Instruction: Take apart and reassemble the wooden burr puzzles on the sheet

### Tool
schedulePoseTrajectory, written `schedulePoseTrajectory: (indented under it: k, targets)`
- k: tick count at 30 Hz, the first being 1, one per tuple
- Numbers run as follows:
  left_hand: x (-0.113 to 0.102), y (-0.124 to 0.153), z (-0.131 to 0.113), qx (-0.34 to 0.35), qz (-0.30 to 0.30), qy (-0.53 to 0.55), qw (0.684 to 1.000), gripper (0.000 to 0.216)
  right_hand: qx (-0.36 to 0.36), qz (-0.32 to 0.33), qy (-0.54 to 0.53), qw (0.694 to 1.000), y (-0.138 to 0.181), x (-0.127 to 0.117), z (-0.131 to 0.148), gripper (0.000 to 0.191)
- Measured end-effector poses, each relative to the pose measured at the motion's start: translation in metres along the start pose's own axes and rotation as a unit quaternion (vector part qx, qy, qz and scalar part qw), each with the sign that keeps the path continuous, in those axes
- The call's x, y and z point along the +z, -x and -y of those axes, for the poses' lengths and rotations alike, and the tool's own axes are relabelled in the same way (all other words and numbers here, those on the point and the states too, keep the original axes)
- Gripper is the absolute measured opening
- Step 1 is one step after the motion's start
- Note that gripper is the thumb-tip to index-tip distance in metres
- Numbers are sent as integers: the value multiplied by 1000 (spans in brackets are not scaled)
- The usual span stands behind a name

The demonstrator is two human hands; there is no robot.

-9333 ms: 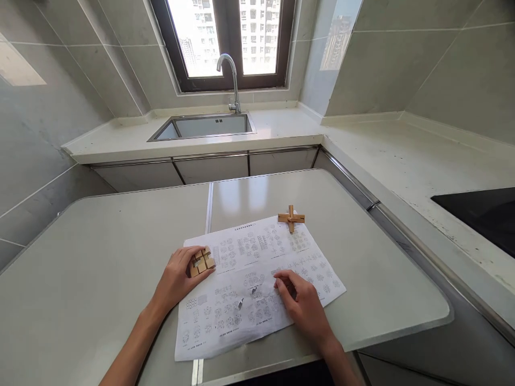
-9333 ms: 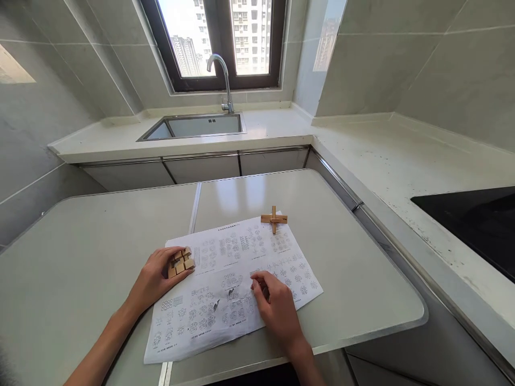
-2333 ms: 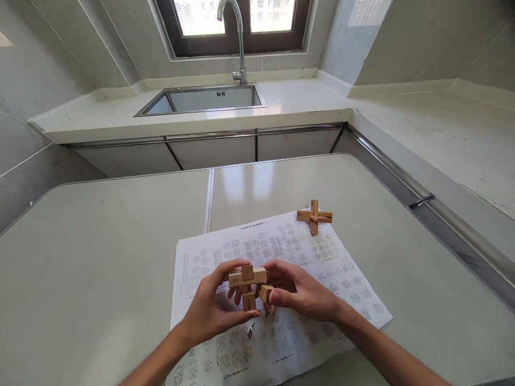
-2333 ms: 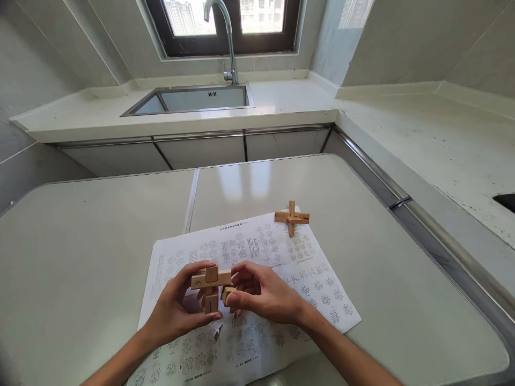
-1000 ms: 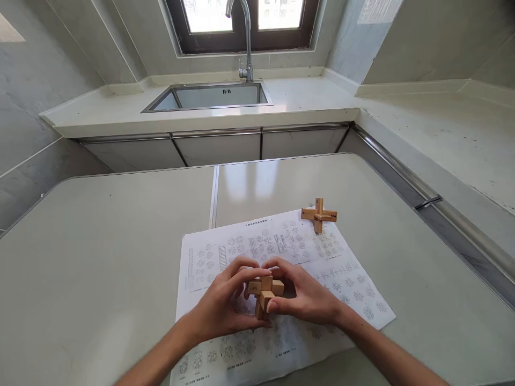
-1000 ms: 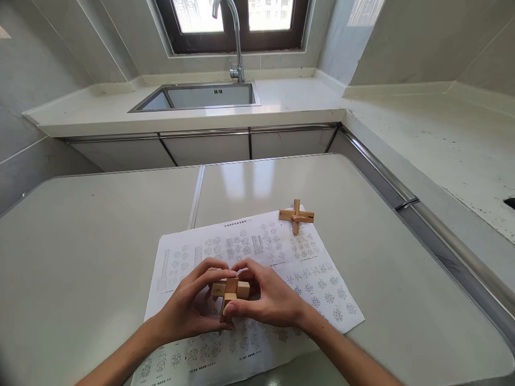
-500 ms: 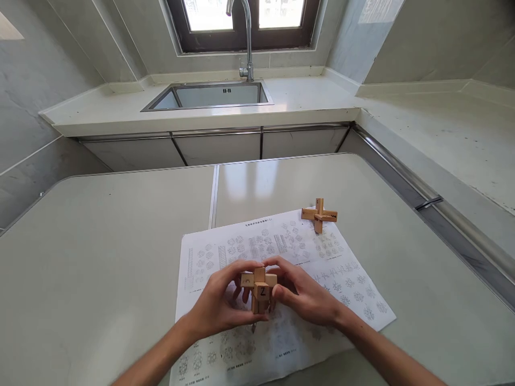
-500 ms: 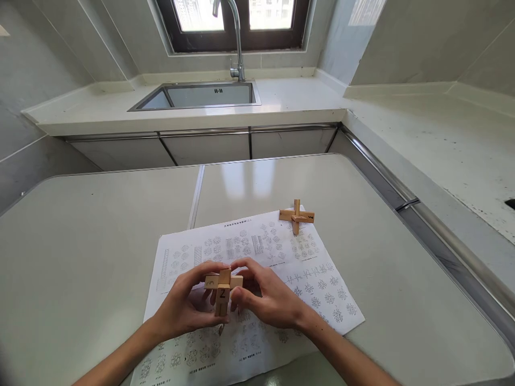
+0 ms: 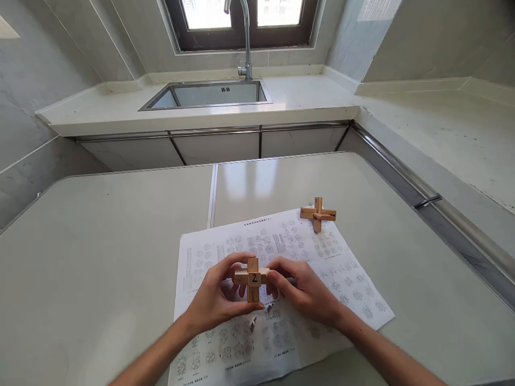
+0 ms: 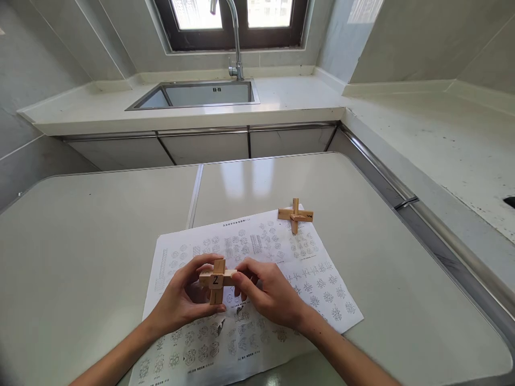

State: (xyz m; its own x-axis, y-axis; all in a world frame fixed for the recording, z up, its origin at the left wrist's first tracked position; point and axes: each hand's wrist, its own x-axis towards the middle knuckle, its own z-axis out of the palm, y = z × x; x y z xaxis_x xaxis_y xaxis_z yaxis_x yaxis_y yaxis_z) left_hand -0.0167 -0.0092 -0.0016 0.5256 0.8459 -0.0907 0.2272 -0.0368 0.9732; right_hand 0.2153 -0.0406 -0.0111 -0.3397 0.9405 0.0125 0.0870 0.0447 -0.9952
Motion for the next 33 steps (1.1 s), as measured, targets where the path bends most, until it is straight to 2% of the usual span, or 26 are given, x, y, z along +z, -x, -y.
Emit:
schedulePoseTrajectory:
  k: [8, 13, 17, 20, 23, 28, 33]
  targets:
    - [-1, 0, 1, 21, 22, -16, 999, 70, 27, 22, -32, 999, 1, 0, -1, 48]
    - [0, -1, 2, 51, 23, -28, 998, 71, 47, 85, -80, 992, 1, -4, 0, 41]
    - [-1, 0, 3, 29, 32, -20, 999, 76, 65, 99, -141, 983, -1, -4, -1, 41]
    - [-2, 0, 5, -3, 24, -16, 1000, 86, 91, 59, -195, 975, -4, -6, -3, 44]
    - [-2, -2, 6, -10, 1, -10, 1000, 84, 115, -9, -256, 960, -7, -11, -6, 46]
    - [0, -4, 3, -2, -6, -8, 1000, 74, 164, -113, -367, 908, -11, -21, -7, 42]
    - [0, -4, 0, -5, -2, -12, 1000, 67, 180, -163, -441, 864, -12, -27, -10, 37]
